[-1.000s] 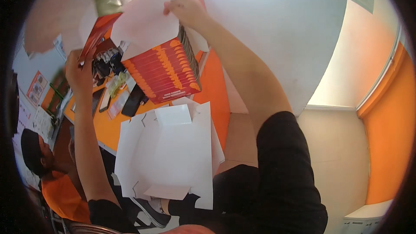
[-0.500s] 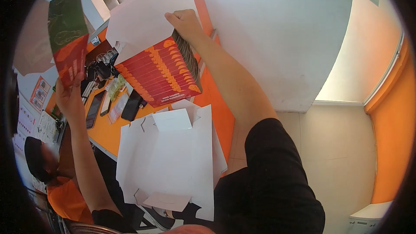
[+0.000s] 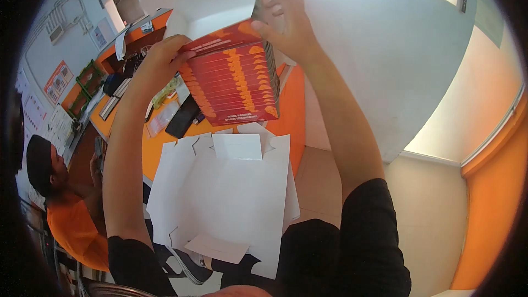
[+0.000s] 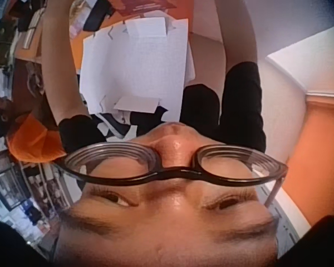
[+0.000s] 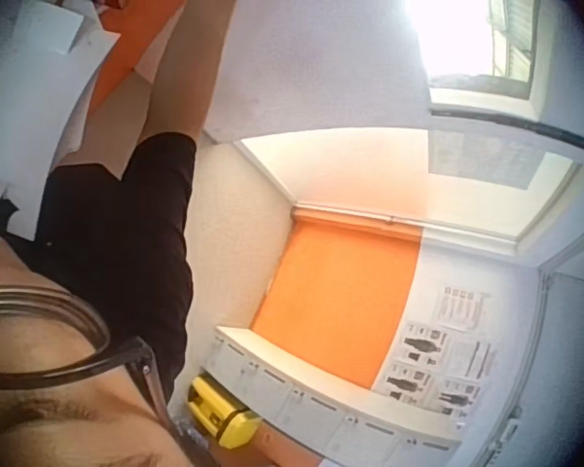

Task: The person assembles cardboard food boxes by folding pre-cut white and green cardboard sheets and stacking the finished boxes on a counter.

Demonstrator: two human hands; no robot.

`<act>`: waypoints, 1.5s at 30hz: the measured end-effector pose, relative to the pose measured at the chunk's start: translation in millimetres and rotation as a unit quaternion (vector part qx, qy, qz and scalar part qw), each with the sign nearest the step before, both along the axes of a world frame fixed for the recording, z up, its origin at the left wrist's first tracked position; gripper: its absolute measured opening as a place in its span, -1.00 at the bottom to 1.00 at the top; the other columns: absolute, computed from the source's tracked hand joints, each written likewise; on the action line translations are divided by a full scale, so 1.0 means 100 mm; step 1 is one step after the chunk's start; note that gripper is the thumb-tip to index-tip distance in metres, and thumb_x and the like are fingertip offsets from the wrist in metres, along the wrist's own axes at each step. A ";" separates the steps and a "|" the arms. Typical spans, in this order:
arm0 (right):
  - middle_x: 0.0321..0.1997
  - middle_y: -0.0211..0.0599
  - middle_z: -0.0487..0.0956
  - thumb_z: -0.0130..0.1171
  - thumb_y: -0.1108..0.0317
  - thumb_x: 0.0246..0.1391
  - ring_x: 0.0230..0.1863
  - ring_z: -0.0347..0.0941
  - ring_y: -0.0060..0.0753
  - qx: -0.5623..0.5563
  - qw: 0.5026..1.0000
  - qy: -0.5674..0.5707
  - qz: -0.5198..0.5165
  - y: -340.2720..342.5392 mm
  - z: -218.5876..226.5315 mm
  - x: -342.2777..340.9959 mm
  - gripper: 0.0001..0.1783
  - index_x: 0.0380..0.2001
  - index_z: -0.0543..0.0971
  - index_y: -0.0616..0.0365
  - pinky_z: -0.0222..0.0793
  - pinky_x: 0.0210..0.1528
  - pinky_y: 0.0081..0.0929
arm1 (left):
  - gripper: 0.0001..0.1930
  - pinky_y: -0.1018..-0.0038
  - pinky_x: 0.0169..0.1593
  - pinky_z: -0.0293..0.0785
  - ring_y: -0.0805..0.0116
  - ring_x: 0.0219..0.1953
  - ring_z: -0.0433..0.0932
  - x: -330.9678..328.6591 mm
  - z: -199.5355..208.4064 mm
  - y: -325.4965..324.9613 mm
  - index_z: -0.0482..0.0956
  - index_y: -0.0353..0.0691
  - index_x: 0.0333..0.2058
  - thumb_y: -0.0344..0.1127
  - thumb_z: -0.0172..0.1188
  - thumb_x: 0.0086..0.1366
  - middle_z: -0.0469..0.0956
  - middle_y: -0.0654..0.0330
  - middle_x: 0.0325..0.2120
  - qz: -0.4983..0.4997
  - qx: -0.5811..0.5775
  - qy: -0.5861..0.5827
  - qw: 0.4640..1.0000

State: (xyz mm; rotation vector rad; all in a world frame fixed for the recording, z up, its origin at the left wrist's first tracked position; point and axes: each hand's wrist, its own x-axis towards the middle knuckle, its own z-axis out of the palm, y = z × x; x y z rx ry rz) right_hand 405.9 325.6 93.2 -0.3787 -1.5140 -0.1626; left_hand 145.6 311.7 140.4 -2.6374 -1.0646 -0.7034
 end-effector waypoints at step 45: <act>0.00 -0.04 0.29 0.09 0.19 0.05 0.07 0.20 -0.17 -0.098 0.953 -0.130 -0.255 -0.01 0.06 -0.18 -0.64 -0.18 0.39 0.23 0.12 0.11 -0.39 | -0.23 0.38 0.13 0.18 0.15 0.10 0.26 -0.37 -0.48 0.80 0.09 -0.39 0.14 -0.10 0.24 0.07 0.19 -0.14 0.10 0.069 -0.200 -0.601 0.770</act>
